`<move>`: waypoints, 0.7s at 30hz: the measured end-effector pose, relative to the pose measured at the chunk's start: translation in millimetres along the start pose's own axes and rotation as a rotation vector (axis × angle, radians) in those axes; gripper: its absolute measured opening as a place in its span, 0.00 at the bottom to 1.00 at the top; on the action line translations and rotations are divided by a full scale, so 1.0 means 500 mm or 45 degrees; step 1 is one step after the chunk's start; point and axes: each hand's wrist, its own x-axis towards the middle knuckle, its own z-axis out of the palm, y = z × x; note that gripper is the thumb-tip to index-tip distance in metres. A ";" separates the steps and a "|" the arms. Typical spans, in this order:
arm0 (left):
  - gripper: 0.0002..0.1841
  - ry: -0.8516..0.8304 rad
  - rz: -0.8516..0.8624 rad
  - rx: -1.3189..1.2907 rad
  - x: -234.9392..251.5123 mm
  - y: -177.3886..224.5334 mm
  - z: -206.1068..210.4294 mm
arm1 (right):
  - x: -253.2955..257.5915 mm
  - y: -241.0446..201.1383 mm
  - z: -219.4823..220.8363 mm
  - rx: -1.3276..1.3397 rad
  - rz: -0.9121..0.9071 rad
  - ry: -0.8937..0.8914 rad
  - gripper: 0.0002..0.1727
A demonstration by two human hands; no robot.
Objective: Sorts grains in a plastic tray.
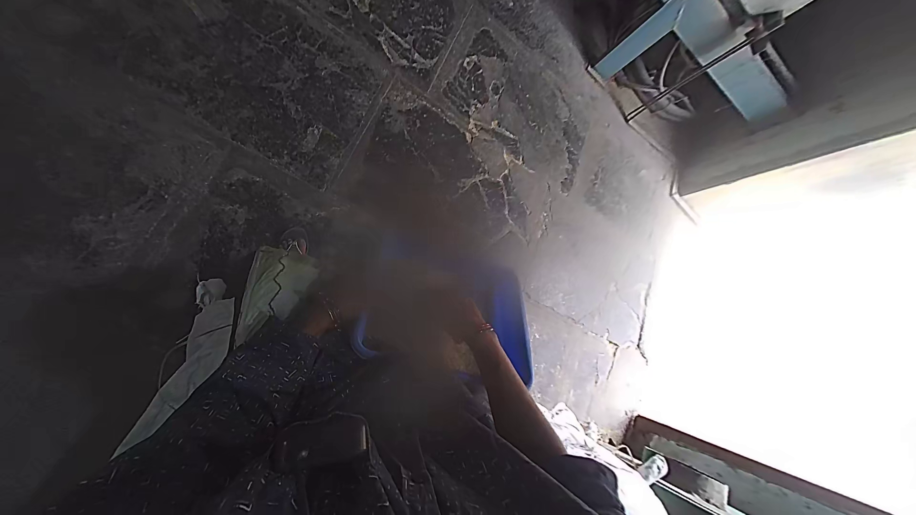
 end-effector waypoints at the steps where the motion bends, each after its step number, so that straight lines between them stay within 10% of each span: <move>1: 0.32 0.000 -0.002 -0.003 -0.002 0.003 -0.001 | -0.001 -0.002 -0.002 0.006 0.003 0.007 0.20; 21: 0.30 0.014 0.015 0.078 0.003 -0.005 -0.002 | 0.000 0.003 0.002 0.063 -0.031 0.019 0.25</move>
